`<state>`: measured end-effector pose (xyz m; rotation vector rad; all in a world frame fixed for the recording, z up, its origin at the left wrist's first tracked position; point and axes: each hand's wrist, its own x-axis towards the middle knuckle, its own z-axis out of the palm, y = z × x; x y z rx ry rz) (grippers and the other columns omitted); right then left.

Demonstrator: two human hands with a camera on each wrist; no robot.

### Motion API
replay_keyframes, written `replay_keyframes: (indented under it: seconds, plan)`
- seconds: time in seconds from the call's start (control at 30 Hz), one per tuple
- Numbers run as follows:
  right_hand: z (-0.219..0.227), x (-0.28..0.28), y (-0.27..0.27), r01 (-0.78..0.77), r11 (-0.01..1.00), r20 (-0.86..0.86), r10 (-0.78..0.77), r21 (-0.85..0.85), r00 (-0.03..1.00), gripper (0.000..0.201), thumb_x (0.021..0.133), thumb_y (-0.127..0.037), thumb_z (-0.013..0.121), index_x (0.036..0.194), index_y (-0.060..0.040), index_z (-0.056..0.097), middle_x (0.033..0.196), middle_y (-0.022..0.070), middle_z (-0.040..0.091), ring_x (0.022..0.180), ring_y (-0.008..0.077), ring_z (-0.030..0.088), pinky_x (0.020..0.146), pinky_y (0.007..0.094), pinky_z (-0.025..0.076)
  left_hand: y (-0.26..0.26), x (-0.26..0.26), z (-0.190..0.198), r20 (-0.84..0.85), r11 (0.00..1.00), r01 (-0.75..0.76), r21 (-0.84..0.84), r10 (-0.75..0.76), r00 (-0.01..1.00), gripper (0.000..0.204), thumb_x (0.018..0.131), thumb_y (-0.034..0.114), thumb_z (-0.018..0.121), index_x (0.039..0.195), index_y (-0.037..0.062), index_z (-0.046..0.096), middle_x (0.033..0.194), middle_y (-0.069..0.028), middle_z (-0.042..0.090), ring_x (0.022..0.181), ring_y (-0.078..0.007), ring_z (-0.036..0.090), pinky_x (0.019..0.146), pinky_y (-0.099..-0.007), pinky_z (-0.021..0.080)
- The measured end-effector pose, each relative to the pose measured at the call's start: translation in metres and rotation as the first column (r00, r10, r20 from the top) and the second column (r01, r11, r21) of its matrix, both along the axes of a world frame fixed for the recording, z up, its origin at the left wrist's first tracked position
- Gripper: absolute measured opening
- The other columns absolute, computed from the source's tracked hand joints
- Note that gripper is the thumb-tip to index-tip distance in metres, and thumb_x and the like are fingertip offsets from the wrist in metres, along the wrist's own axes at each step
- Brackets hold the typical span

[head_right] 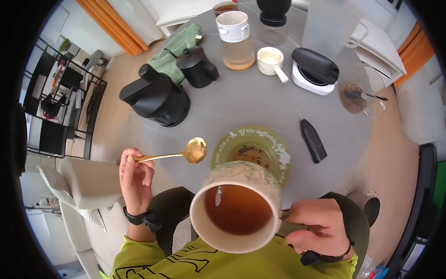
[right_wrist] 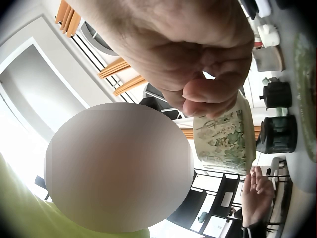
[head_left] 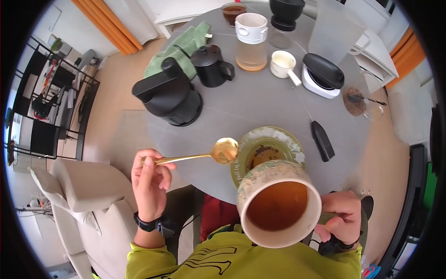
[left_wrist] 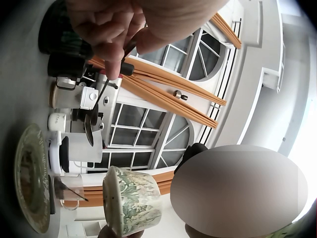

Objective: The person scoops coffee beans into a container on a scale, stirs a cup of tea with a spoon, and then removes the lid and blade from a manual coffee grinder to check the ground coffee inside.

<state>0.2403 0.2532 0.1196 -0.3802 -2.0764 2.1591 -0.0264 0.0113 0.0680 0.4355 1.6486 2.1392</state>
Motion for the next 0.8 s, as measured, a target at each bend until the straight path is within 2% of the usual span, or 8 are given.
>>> replay_keyframes:
  seconds: [0.1, 0.23, 0.3, 0.37, 0.43, 0.5, 0.67, 0.8]
  plan:
    - [-0.002, -0.001, 0.0, 0.037, 0.998, -0.034, -0.035, 0.043, 0.999, 0.024, 0.084, -0.018, 0.07, 0.077, 0.0042, 0.063, 0.058, 0.003, 0.056, 0.043, 0.0122, 0.052, 0.043, 0.0247, 0.036, 0.0, 0.0, 0.002, 0.01, 1.0, 0.021, 0.007, -0.021, 1.0, 0.02, 0.1, 0.024, 0.043, 0.1, 0.0052, 0.048, 0.078, -0.0111, 0.063, 0.043, -0.0062, 0.035, 0.045, -0.0171, 0.028]
    - [0.009, -0.003, -0.001, 0.027, 1.0, -0.003, -0.027, -0.008, 1.0, 0.027, 0.089, -0.02, 0.066, 0.077, 0.0043, 0.061, 0.057, 0.003, 0.055, 0.044, 0.0097, 0.054, 0.041, 0.0223, 0.035, 0.0, -0.001, -0.001, -0.02, 1.0, 0.019, 0.008, -0.019, 1.0, 0.019, 0.101, 0.024, 0.043, 0.099, 0.0056, 0.048, 0.077, -0.0104, 0.063, 0.043, -0.0061, 0.035, 0.045, -0.0169, 0.027]
    - [0.005, -0.004, -0.001, 0.019, 0.998, -0.022, -0.02, -0.054, 1.0, 0.029, 0.089, -0.02, 0.066, 0.076, 0.0042, 0.06, 0.058, 0.0035, 0.055, 0.044, 0.0086, 0.054, 0.041, 0.0228, 0.036, -0.003, -0.003, -0.002, -0.013, 0.999, 0.03, 0.043, -0.029, 0.999, 0.02, 0.1, 0.024, 0.044, 0.097, 0.0045, 0.049, 0.079, -0.0161, 0.065, 0.044, -0.0073, 0.04, 0.044, -0.018, 0.029]
    - [0.001, -0.003, -0.002, 0.023, 0.998, -0.027, -0.025, -0.066, 0.999, 0.029, 0.09, -0.02, 0.065, 0.075, 0.004, 0.059, 0.059, 0.0033, 0.055, 0.044, 0.0077, 0.053, 0.041, 0.0224, 0.036, -0.002, -0.003, -0.001, -0.017, 0.999, 0.022, 0.039, -0.022, 1.0, 0.02, 0.1, 0.024, 0.044, 0.097, 0.0047, 0.049, 0.079, -0.0162, 0.065, 0.044, -0.0073, 0.039, 0.044, -0.0182, 0.029]
    - [-0.001, -0.003, -0.003, 0.031, 0.997, -0.025, -0.033, -0.073, 0.999, 0.029, 0.091, -0.019, 0.063, 0.074, 0.0037, 0.058, 0.059, 0.0031, 0.055, 0.044, 0.0069, 0.052, 0.041, 0.022, 0.036, -0.002, -0.001, 0.001, -0.042, 0.999, 0.023, 0.031, -0.021, 0.999, 0.019, 0.101, 0.024, 0.041, 0.098, 0.0062, 0.048, 0.077, -0.0105, 0.063, 0.044, -0.0064, 0.035, 0.045, -0.017, 0.027]
    - [-0.004, -0.005, -0.007, 0.142, 0.977, 0.09, -0.129, -0.159, 0.988, 0.029, 0.092, -0.018, 0.061, 0.073, 0.0029, 0.056, 0.059, 0.0021, 0.055, 0.044, 0.0058, 0.051, 0.04, 0.0205, 0.036, -0.001, 0.0, 0.003, -0.048, 0.999, 0.019, 0.027, -0.018, 0.999, 0.02, 0.102, 0.024, 0.041, 0.099, 0.0061, 0.048, 0.078, -0.0106, 0.063, 0.044, -0.0064, 0.035, 0.045, -0.017, 0.027]
    - [-0.022, -0.008, -0.011, 0.252, 0.948, 0.215, -0.21, -0.194, 0.954, 0.034, 0.096, -0.023, 0.056, 0.072, 0.0009, 0.056, 0.056, 0.002, 0.054, 0.043, 0.0072, 0.052, 0.04, 0.0201, 0.037, -0.002, 0.001, 0.005, -0.052, 1.0, 0.012, 0.007, -0.011, 0.999, 0.02, 0.102, 0.024, 0.04, 0.099, 0.0061, 0.049, 0.079, -0.011, 0.063, 0.045, -0.0065, 0.035, 0.046, -0.0172, 0.027]
    - [-0.044, -0.012, -0.016, 0.304, 0.924, 0.252, -0.245, -0.233, 0.936, 0.035, 0.098, -0.028, 0.053, 0.075, -0.0019, 0.053, 0.063, 0.0038, 0.056, 0.043, 0.0086, 0.051, 0.039, 0.0199, 0.037, -0.004, 0.002, 0.007, -0.068, 1.0, 0.002, 0.005, -0.002, 0.998, 0.02, 0.102, 0.025, 0.041, 0.101, 0.0062, 0.049, 0.081, -0.0111, 0.063, 0.046, -0.0066, 0.036, 0.046, -0.0171, 0.027]
